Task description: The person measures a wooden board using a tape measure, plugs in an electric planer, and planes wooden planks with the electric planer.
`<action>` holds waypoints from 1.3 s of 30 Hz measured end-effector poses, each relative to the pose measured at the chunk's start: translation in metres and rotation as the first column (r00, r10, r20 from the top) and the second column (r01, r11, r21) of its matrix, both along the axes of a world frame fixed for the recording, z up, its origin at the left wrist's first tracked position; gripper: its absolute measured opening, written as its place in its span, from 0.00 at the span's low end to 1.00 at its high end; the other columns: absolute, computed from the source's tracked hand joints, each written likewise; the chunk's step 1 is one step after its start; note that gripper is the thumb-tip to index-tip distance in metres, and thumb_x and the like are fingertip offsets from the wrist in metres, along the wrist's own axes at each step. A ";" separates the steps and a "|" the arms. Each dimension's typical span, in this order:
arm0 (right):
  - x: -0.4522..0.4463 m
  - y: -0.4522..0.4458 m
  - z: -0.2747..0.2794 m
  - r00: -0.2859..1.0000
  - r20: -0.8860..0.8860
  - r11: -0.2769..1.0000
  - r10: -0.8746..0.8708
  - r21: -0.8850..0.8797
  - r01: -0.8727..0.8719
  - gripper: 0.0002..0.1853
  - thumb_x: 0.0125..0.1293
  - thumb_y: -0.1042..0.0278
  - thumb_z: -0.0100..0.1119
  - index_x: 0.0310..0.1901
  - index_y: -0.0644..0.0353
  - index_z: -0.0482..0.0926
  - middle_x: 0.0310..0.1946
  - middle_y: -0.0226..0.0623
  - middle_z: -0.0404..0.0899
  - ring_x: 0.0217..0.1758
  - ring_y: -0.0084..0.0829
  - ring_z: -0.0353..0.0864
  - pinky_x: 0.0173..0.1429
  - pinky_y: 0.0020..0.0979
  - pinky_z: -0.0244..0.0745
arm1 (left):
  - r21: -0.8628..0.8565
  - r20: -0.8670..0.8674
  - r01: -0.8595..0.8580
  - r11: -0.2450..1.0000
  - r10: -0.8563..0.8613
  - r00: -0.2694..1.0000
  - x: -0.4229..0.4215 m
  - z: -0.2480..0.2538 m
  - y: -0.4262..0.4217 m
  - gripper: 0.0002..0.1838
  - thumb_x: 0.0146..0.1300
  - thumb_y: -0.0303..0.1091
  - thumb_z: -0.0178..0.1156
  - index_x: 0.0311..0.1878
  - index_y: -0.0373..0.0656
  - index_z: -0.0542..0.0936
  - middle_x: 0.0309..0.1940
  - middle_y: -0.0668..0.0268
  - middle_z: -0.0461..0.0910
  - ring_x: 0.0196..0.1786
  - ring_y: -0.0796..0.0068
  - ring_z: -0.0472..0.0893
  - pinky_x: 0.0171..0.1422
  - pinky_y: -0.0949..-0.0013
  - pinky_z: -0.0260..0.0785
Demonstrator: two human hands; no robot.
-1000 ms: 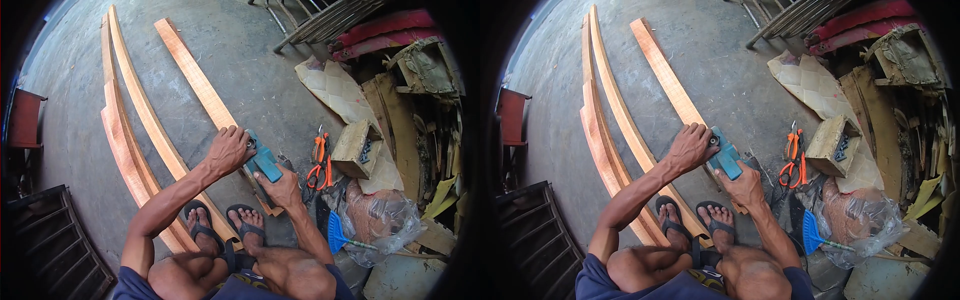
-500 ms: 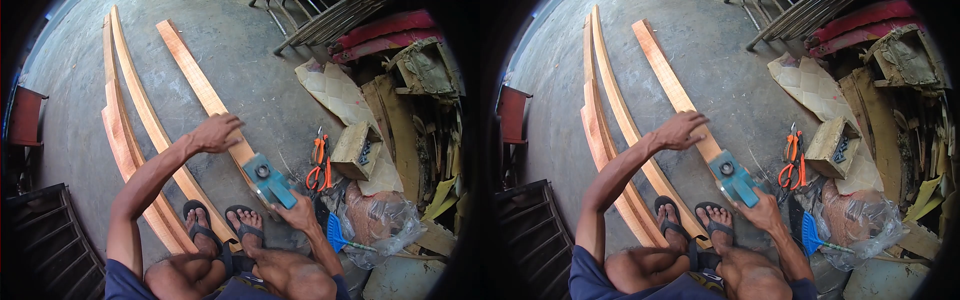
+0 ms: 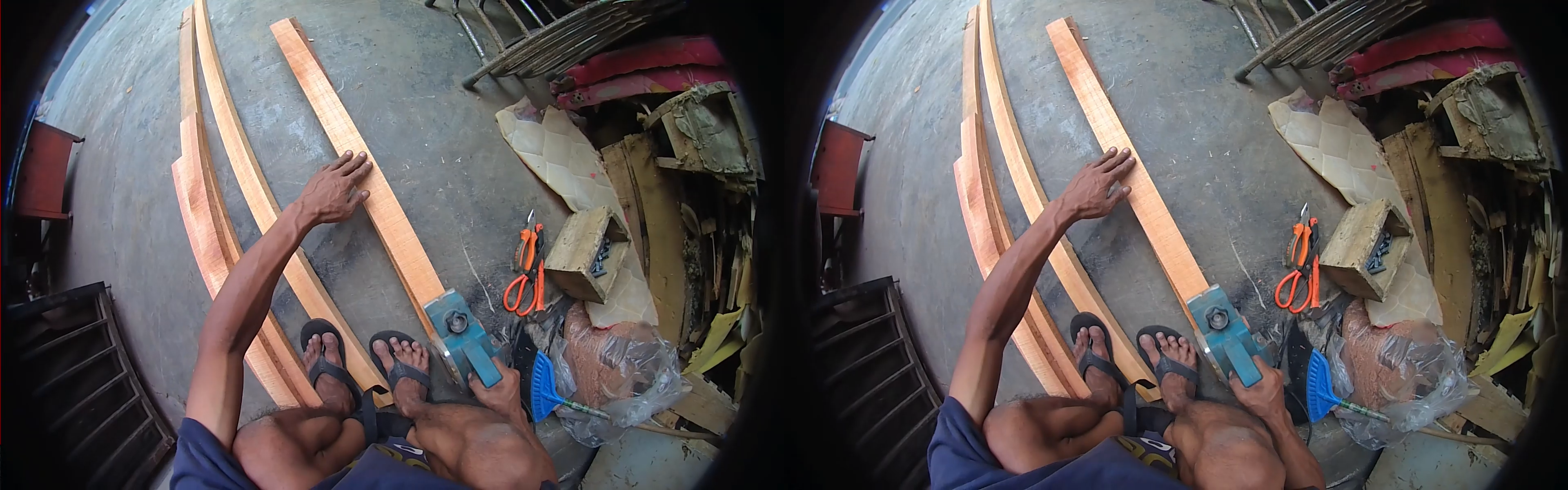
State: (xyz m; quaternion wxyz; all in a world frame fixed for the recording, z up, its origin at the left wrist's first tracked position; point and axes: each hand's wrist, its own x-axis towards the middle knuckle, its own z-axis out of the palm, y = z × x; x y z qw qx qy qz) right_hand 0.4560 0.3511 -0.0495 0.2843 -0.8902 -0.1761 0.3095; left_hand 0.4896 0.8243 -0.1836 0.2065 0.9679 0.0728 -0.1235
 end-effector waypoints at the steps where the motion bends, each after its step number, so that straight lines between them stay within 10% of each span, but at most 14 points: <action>1: 0.003 0.014 -0.002 0.999 -0.002 0.999 -0.036 0.031 0.036 0.11 0.55 0.69 0.72 0.35 0.65 0.80 0.21 0.49 0.80 0.27 0.42 0.88 0.32 0.37 0.78 | 0.000 0.001 -0.007 1.000 0.007 1.000 0.002 0.000 0.004 0.35 0.78 0.51 0.49 0.81 0.44 0.59 0.84 0.63 0.52 0.85 0.59 0.48 0.89 0.54 0.45; 10: 0.071 0.166 -0.029 0.999 0.047 0.993 0.006 0.121 -0.012 0.13 0.59 0.65 0.70 0.39 0.66 0.81 0.24 0.49 0.82 0.31 0.36 0.88 0.37 0.39 0.79 | -0.418 -0.030 -0.189 0.888 0.195 0.980 0.013 0.011 0.022 0.28 0.80 0.44 0.45 0.74 0.37 0.69 0.78 0.53 0.64 0.82 0.56 0.58 0.85 0.57 0.53; 14: 0.083 0.199 -0.024 0.999 0.021 0.987 0.031 0.154 -0.034 0.20 0.60 0.57 0.76 0.42 0.66 0.83 0.28 0.46 0.85 0.32 0.34 0.86 0.40 0.39 0.79 | -0.350 0.063 -0.201 0.915 0.237 0.970 0.009 0.054 -0.020 0.28 0.78 0.49 0.51 0.68 0.35 0.76 0.68 0.49 0.76 0.72 0.55 0.72 0.78 0.56 0.63; 22: 0.084 0.199 -0.020 1.000 0.008 0.984 0.029 0.177 -0.029 0.23 0.59 0.53 0.78 0.43 0.66 0.83 0.29 0.43 0.85 0.32 0.32 0.83 0.39 0.38 0.79 | 0.115 0.152 0.221 0.968 -0.237 0.959 0.012 0.062 -0.057 0.29 0.68 0.55 0.63 0.47 0.30 0.81 0.44 0.50 0.80 0.49 0.56 0.82 0.58 0.55 0.73; 28: 0.085 0.198 -0.025 1.000 -0.015 0.988 0.002 0.154 0.000 0.20 0.59 0.56 0.76 0.41 0.66 0.83 0.26 0.44 0.84 0.29 0.31 0.82 0.37 0.37 0.78 | -0.050 -0.096 -0.053 0.997 0.048 0.994 0.030 0.073 -0.074 0.26 0.64 0.51 0.64 0.40 0.29 0.81 0.29 0.46 0.83 0.32 0.49 0.86 0.34 0.51 0.77; 35: 0.086 0.197 -0.030 0.999 -0.023 0.985 0.033 0.168 -0.028 0.20 0.60 0.57 0.75 0.42 0.67 0.83 0.27 0.45 0.85 0.30 0.31 0.84 0.38 0.37 0.79 | -0.068 -0.147 0.031 0.997 -0.041 0.988 0.036 0.065 -0.071 0.22 0.67 0.45 0.61 0.45 0.29 0.78 0.25 0.47 0.82 0.29 0.47 0.85 0.35 0.49 0.77; 39: 0.089 0.197 -0.028 0.998 -0.027 0.981 0.058 0.186 -0.052 0.20 0.61 0.56 0.74 0.42 0.67 0.84 0.27 0.45 0.85 0.31 0.32 0.85 0.39 0.37 0.79 | 0.081 0.032 0.444 0.892 -0.448 0.894 0.037 0.052 -0.040 0.23 0.67 0.46 0.64 0.44 0.29 0.77 0.34 0.51 0.83 0.42 0.54 0.85 0.50 0.55 0.77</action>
